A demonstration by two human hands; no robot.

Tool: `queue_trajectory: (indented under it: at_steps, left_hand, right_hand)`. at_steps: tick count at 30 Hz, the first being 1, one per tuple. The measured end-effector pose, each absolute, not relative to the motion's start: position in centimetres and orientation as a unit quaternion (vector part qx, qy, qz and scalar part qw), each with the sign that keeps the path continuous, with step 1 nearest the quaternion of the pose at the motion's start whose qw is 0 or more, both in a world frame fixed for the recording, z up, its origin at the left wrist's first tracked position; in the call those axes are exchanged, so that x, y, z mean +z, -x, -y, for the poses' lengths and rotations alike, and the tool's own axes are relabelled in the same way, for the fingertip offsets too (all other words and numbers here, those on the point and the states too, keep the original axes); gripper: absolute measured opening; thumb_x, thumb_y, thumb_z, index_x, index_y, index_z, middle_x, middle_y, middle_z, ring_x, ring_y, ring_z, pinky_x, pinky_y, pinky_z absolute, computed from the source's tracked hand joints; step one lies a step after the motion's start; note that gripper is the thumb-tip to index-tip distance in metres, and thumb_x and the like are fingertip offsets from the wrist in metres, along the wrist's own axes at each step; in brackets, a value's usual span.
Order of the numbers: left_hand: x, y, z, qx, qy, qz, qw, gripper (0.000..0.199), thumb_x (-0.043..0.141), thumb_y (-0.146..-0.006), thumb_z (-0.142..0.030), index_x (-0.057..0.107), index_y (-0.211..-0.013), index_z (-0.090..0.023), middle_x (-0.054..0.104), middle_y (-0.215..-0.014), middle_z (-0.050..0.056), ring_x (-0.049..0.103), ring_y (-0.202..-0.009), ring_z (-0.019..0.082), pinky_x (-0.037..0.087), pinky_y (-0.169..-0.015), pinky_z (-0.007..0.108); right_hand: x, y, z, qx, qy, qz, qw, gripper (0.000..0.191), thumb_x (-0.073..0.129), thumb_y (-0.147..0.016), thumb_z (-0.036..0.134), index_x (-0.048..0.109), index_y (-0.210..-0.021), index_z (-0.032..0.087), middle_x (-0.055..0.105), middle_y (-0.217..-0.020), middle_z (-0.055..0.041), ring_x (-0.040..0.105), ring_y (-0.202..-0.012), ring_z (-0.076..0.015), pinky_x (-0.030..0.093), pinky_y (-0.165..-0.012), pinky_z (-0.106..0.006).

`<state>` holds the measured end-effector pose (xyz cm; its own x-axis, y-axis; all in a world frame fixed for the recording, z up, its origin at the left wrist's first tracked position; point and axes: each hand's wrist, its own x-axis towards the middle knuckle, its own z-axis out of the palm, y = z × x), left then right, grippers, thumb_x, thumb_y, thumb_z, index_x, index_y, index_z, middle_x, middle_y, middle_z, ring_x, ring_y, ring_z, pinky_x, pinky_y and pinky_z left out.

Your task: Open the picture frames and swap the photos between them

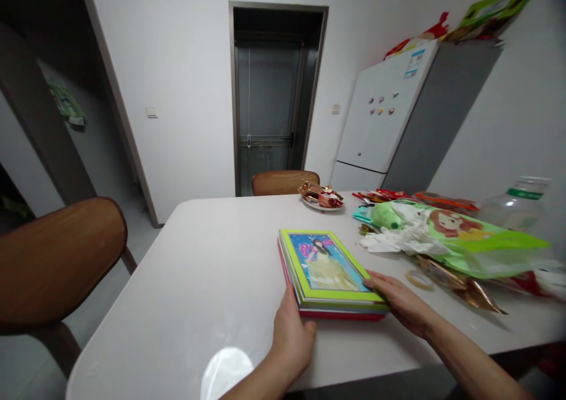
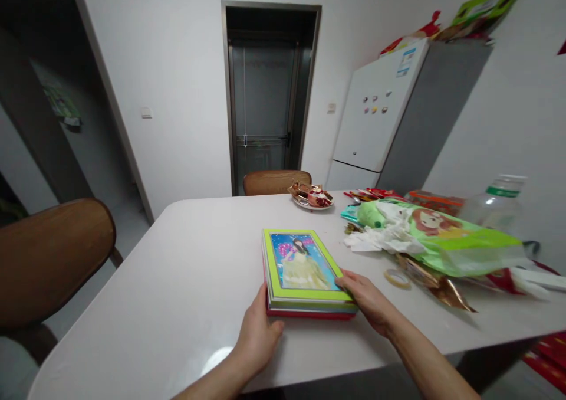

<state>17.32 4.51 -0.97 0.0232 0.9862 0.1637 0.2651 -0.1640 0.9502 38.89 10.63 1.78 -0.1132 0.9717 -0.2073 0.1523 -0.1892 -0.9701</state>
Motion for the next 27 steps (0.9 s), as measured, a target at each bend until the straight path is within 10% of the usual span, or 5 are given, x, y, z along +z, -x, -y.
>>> queue_trajectory:
  at_steps: [19,27]
  left_hand:
    - [-1.7,3.4,-11.4,0.439,-0.49,-0.729,0.187,0.066,0.043,-0.056,0.007,0.044,-0.117,-0.018,0.062,-0.099,0.007,0.055,-0.092,0.022,0.039,-0.077,0.025]
    - [-0.1,4.0,-9.8,0.526,-0.41,-0.71,0.226,0.058,0.051,-0.056,0.001,0.046,-0.112,-0.013,0.062,-0.082,0.006,0.057,-0.075,0.017,0.041,-0.07,0.024]
  right_hand:
    - [1.5,-15.4,-18.6,0.393,0.534,0.604,0.442,0.031,0.046,-0.08,0.031,0.049,-0.106,0.014,0.05,-0.107,-0.0056,0.051,-0.09,-0.0177,0.045,-0.073,-0.036]
    - [2.3,-15.3,-17.5,0.307,0.535,0.618,0.487,0.053,0.046,-0.07,0.021,0.038,-0.122,0.014,0.052,-0.068,0.0014,0.049,-0.063,-0.0112,0.04,-0.064,-0.024]
